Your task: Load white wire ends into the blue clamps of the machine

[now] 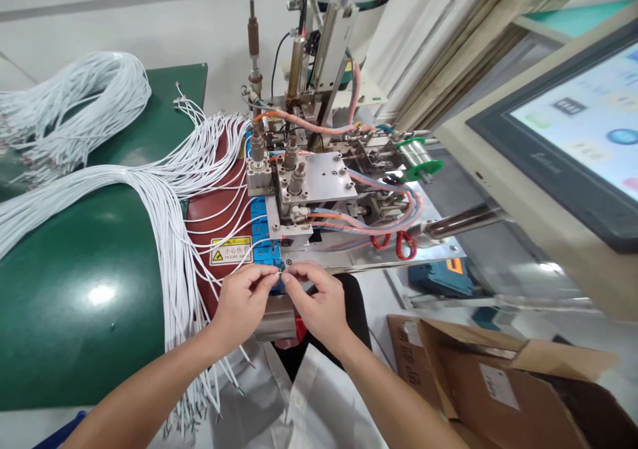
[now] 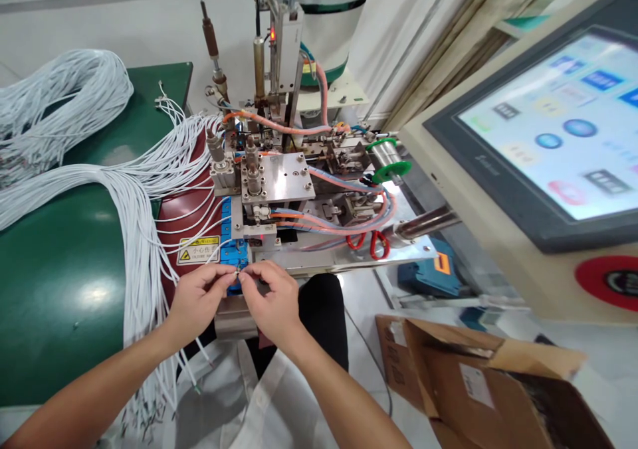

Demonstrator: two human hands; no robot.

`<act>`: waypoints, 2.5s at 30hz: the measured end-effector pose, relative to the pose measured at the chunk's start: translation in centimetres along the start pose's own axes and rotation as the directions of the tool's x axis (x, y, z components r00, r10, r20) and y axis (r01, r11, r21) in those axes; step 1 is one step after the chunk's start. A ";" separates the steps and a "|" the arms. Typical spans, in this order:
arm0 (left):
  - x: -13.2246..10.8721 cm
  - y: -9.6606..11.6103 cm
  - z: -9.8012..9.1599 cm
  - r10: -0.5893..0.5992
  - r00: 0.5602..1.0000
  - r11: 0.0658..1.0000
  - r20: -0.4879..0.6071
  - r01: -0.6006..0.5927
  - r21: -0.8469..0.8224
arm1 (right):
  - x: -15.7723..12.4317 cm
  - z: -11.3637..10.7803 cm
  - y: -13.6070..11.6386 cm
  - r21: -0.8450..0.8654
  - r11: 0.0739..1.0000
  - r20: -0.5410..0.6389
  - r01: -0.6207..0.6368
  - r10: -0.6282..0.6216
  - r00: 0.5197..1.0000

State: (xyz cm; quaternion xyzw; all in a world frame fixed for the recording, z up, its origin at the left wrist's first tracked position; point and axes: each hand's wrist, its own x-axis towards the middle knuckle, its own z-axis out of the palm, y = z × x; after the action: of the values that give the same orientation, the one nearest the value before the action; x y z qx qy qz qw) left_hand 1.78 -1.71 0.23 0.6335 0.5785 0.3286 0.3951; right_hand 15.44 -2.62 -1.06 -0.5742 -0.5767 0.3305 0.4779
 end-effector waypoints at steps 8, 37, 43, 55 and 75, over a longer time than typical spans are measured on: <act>0.9 -0.3 -1.9 0.052 0.988 0.957 0.143 -0.091 0.277 | 0.8 -0.2 2.0 -0.159 0.980 0.116 -0.119 0.139 0.984; 2.5 -0.9 -2.4 0.121 0.957 0.810 0.264 -0.249 0.531 | 2.0 -0.4 2.7 -0.272 0.947 0.288 -0.170 0.248 0.925; 2.7 -0.8 -2.4 0.121 0.955 0.795 0.270 -0.256 0.550 | 2.3 -0.5 3.1 -0.250 0.966 0.360 -0.067 0.157 0.920; 2.3 -0.1 -2.3 0.055 0.956 0.703 0.288 -0.242 0.669 | 1.5 2.4 4.4 -0.091 0.977 0.111 -0.193 0.203 0.973; 2.4 -1.3 -2.7 0.211 0.977 0.906 0.025 -0.205 0.371 | 2.4 -2.0 10.7 -0.279 0.943 -0.151 -0.183 0.145 0.978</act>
State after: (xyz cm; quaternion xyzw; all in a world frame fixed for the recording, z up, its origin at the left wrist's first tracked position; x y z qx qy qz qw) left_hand -0.97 1.01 0.26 0.7521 0.5624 0.2585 0.2261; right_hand 21.35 0.73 -9.97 -0.7046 -0.5373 0.2429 0.3949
